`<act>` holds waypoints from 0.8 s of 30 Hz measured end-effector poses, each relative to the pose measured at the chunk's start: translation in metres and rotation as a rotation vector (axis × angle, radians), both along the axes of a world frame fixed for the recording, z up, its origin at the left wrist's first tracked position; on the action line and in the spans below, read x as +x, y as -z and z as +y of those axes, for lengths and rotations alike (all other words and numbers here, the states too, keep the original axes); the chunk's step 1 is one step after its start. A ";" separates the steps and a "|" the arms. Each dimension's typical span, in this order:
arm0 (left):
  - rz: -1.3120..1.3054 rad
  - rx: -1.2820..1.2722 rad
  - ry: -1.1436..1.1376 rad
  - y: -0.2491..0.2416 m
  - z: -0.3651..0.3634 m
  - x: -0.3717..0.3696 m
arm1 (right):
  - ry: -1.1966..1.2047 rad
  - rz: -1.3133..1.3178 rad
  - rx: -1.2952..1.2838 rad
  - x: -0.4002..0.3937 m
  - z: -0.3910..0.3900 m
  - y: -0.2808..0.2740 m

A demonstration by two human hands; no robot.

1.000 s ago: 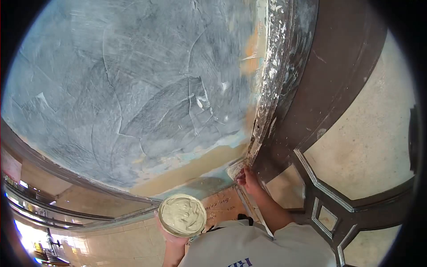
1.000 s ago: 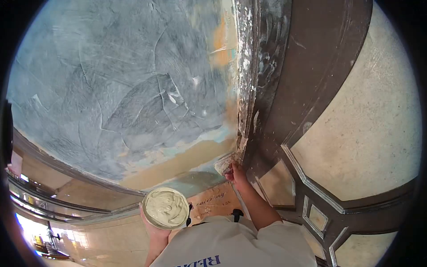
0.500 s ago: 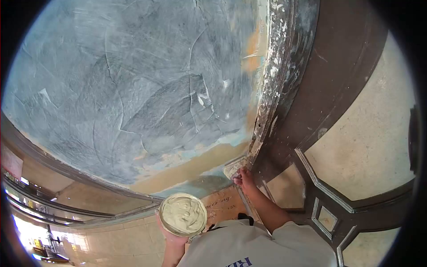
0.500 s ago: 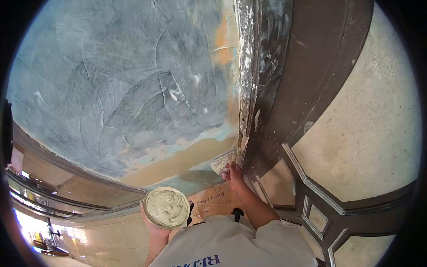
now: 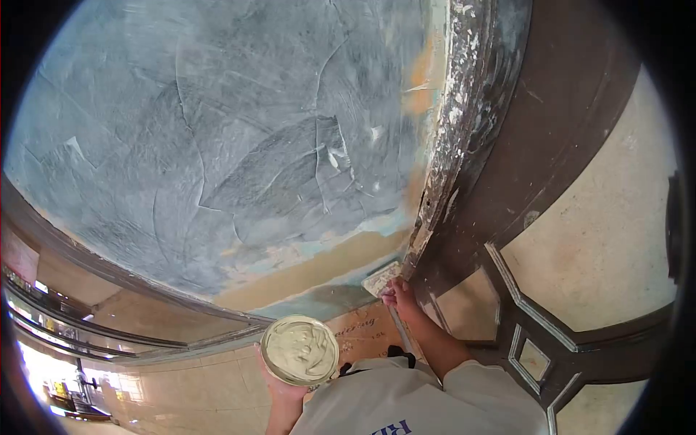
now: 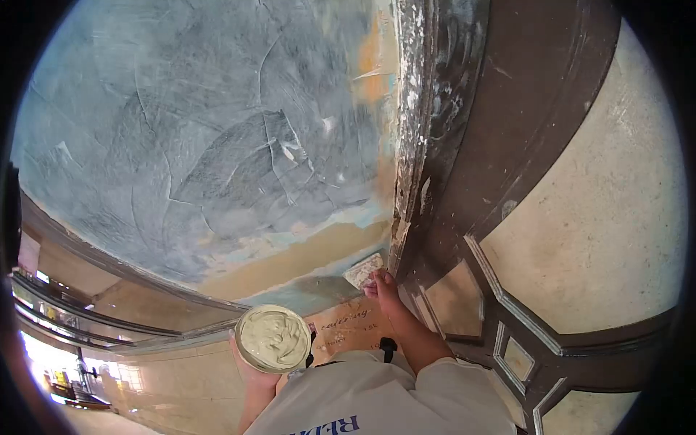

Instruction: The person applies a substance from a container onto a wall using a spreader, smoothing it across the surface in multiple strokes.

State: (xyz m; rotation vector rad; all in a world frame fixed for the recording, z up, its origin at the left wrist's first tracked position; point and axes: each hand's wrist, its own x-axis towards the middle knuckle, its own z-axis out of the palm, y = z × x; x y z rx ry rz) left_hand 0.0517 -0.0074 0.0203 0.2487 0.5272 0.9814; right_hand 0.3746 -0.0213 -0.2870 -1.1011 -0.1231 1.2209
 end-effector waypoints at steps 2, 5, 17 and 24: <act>0.029 0.089 0.031 0.011 -0.001 -0.008 | 0.092 -0.069 0.092 -0.008 0.009 -0.062; 0.099 0.029 -0.005 0.018 -0.001 -0.011 | 0.171 -0.122 0.109 -0.009 0.040 -0.113; 0.014 0.029 0.052 0.004 0.001 0.005 | 0.032 -0.100 0.035 -0.043 0.029 -0.085; -0.006 0.075 0.100 0.003 -0.002 0.007 | 0.119 -0.299 0.030 -0.023 0.065 -0.104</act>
